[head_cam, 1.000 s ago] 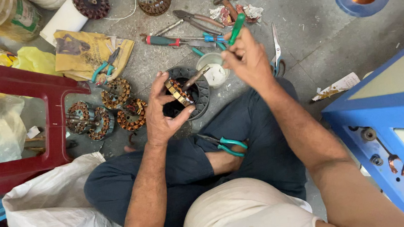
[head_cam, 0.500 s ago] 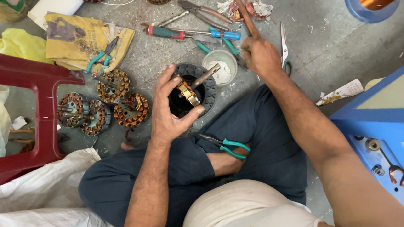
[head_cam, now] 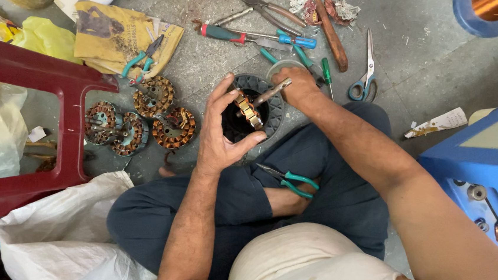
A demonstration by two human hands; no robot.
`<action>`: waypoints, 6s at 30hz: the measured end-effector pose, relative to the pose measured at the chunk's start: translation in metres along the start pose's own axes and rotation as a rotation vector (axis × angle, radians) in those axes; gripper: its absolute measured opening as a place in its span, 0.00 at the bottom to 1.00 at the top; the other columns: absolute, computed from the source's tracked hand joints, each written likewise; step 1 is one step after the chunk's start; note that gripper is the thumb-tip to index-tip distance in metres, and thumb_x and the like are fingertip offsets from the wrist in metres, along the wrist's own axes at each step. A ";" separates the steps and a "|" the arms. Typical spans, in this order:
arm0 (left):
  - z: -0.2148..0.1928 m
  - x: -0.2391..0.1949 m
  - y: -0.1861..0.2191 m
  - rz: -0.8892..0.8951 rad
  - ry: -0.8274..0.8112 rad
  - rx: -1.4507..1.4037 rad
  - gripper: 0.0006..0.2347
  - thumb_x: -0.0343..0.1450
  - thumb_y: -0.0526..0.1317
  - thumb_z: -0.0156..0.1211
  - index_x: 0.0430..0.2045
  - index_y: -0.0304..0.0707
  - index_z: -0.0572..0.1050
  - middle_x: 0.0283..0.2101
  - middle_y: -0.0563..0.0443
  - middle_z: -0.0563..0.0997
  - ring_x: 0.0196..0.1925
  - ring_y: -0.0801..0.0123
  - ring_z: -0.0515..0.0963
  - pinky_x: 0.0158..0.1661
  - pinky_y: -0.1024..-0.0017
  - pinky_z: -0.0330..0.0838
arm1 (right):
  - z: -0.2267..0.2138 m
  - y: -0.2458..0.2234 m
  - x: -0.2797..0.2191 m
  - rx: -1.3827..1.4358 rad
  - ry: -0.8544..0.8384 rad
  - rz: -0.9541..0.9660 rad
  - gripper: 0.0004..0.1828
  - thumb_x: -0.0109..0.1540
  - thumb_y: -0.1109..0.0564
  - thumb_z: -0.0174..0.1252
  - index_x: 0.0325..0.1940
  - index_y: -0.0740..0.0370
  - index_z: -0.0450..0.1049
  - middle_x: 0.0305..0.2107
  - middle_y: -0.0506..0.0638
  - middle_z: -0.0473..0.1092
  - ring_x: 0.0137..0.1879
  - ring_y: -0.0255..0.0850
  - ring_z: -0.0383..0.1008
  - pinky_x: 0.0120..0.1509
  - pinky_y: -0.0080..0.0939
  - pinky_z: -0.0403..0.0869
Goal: The person prepares a fan motor stator by stripping wire insulation with a screwdriver, cutting small pieces of white insulating paper with scissors, and inserting the paper into the stator slots by hand.
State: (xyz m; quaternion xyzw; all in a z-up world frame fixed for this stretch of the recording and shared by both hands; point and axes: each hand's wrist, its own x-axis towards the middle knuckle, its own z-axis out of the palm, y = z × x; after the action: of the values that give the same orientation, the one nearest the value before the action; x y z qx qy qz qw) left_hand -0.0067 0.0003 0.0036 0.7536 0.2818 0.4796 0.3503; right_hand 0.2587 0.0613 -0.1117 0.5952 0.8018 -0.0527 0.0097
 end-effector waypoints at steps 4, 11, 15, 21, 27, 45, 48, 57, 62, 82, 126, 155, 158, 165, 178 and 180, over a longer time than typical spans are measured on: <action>0.000 -0.002 0.000 -0.004 0.020 -0.014 0.35 0.66 0.49 0.76 0.65 0.40 0.62 0.75 0.34 0.62 0.78 0.45 0.63 0.76 0.53 0.60 | -0.011 -0.003 -0.016 0.002 0.090 0.045 0.05 0.60 0.59 0.58 0.36 0.59 0.79 0.36 0.57 0.77 0.45 0.55 0.80 0.45 0.54 0.79; 0.001 -0.009 0.002 -0.033 0.097 -0.116 0.28 0.73 0.47 0.69 0.65 0.38 0.63 0.74 0.35 0.63 0.76 0.49 0.64 0.75 0.57 0.60 | -0.020 0.011 -0.027 0.267 0.376 0.020 0.22 0.53 0.70 0.57 0.44 0.51 0.84 0.37 0.53 0.76 0.42 0.52 0.79 0.52 0.49 0.78; 0.000 -0.014 0.012 -0.085 0.198 -0.107 0.22 0.75 0.37 0.66 0.62 0.35 0.66 0.72 0.36 0.65 0.77 0.50 0.67 0.76 0.57 0.62 | -0.018 0.022 -0.042 0.926 0.306 0.202 0.18 0.60 0.72 0.60 0.52 0.61 0.81 0.35 0.54 0.77 0.35 0.41 0.78 0.41 0.40 0.77; 0.003 -0.018 0.045 -0.105 0.360 0.108 0.11 0.74 0.26 0.64 0.50 0.32 0.74 0.59 0.41 0.77 0.54 0.64 0.81 0.54 0.71 0.79 | -0.031 0.020 -0.056 1.444 0.387 0.268 0.11 0.60 0.70 0.63 0.47 0.72 0.78 0.36 0.53 0.79 0.37 0.36 0.80 0.43 0.36 0.81; 0.038 -0.032 0.106 -0.290 0.264 0.061 0.08 0.71 0.28 0.68 0.42 0.30 0.79 0.40 0.47 0.83 0.39 0.69 0.84 0.42 0.74 0.79 | -0.090 -0.032 -0.128 1.649 0.493 0.173 0.09 0.63 0.69 0.63 0.48 0.73 0.80 0.38 0.54 0.77 0.41 0.39 0.81 0.47 0.37 0.82; 0.067 -0.048 0.104 -0.622 0.238 -0.581 0.10 0.69 0.26 0.67 0.43 0.26 0.81 0.37 0.43 0.86 0.37 0.72 0.85 0.40 0.72 0.85 | 0.043 0.177 -0.152 0.501 0.110 0.747 0.19 0.49 0.50 0.77 0.41 0.56 0.85 0.38 0.58 0.80 0.47 0.53 0.81 0.58 0.51 0.76; 0.062 -0.054 0.102 -0.662 0.279 -0.570 0.09 0.69 0.25 0.66 0.43 0.25 0.81 0.37 0.43 0.86 0.37 0.71 0.85 0.40 0.72 0.85 | 0.055 0.182 -0.144 0.453 0.025 0.796 0.21 0.47 0.50 0.76 0.43 0.53 0.85 0.42 0.58 0.79 0.52 0.54 0.80 0.60 0.53 0.76; 0.061 -0.046 0.105 -0.668 0.336 -0.595 0.08 0.69 0.25 0.65 0.41 0.23 0.80 0.38 0.42 0.86 0.38 0.69 0.86 0.41 0.71 0.85 | 0.039 0.174 -0.140 0.280 0.017 0.931 0.37 0.45 0.54 0.78 0.54 0.63 0.71 0.46 0.68 0.74 0.53 0.63 0.75 0.57 0.58 0.74; 0.056 -0.036 0.109 -0.657 0.348 -0.580 0.09 0.69 0.26 0.66 0.42 0.23 0.81 0.38 0.43 0.86 0.38 0.71 0.85 0.42 0.73 0.85 | 0.014 0.161 -0.150 1.125 0.391 0.915 0.34 0.54 0.63 0.69 0.61 0.66 0.63 0.44 0.63 0.74 0.47 0.56 0.80 0.50 0.52 0.80; 0.062 -0.003 0.114 -0.561 0.363 -0.659 0.06 0.69 0.26 0.67 0.38 0.25 0.81 0.34 0.46 0.85 0.34 0.74 0.84 0.37 0.74 0.85 | -0.082 -0.089 -0.237 1.754 0.150 -0.076 0.54 0.47 0.60 0.79 0.75 0.64 0.63 0.42 0.51 0.77 0.44 0.37 0.78 0.48 0.35 0.77; 0.050 -0.002 0.114 -0.647 0.352 -0.741 0.08 0.68 0.26 0.67 0.40 0.25 0.81 0.35 0.41 0.86 0.34 0.68 0.87 0.37 0.72 0.85 | -0.082 -0.097 -0.234 1.619 0.213 -0.111 0.53 0.48 0.54 0.79 0.75 0.61 0.64 0.41 0.52 0.78 0.44 0.36 0.78 0.47 0.35 0.78; 0.051 -0.007 0.115 -0.595 0.361 -0.654 0.09 0.70 0.27 0.66 0.43 0.27 0.82 0.36 0.47 0.86 0.36 0.74 0.85 0.39 0.75 0.84 | -0.110 -0.042 -0.203 1.489 0.398 0.365 0.55 0.51 0.64 0.73 0.79 0.59 0.55 0.28 0.53 0.74 0.26 0.36 0.75 0.26 0.36 0.76; 0.049 -0.010 0.114 -0.552 0.357 -0.669 0.09 0.70 0.27 0.66 0.44 0.28 0.82 0.38 0.50 0.84 0.37 0.75 0.84 0.40 0.75 0.83 | -0.114 0.004 -0.184 1.343 0.427 0.540 0.54 0.52 0.61 0.74 0.79 0.59 0.55 0.25 0.56 0.74 0.24 0.39 0.75 0.24 0.37 0.75; 0.047 -0.011 0.113 -0.570 0.373 -0.643 0.09 0.68 0.26 0.68 0.41 0.28 0.82 0.36 0.48 0.86 0.35 0.75 0.84 0.37 0.76 0.82 | -0.067 0.121 -0.139 0.997 0.289 0.876 0.50 0.50 0.52 0.78 0.72 0.67 0.64 0.29 0.56 0.77 0.26 0.40 0.78 0.22 0.38 0.75; 0.042 -0.011 0.113 -0.597 0.366 -0.666 0.07 0.70 0.27 0.66 0.40 0.24 0.81 0.38 0.43 0.86 0.39 0.68 0.87 0.43 0.71 0.86 | -0.004 0.161 -0.135 0.587 0.309 0.665 0.25 0.54 0.54 0.76 0.55 0.61 0.82 0.41 0.56 0.79 0.40 0.40 0.79 0.46 0.41 0.76; 0.044 -0.011 0.114 -0.619 0.343 -0.642 0.07 0.70 0.27 0.66 0.40 0.24 0.81 0.37 0.43 0.86 0.39 0.67 0.87 0.42 0.71 0.87 | -0.029 0.114 -0.140 0.773 0.685 0.425 0.17 0.63 0.61 0.68 0.57 0.64 0.80 0.42 0.55 0.79 0.43 0.37 0.80 0.48 0.36 0.78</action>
State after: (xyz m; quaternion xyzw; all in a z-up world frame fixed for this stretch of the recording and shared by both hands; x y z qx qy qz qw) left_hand 0.0394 -0.0873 0.0765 0.3979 0.3842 0.5331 0.6402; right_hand 0.4096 -0.0367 -0.0803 0.6870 0.5439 -0.1433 -0.4600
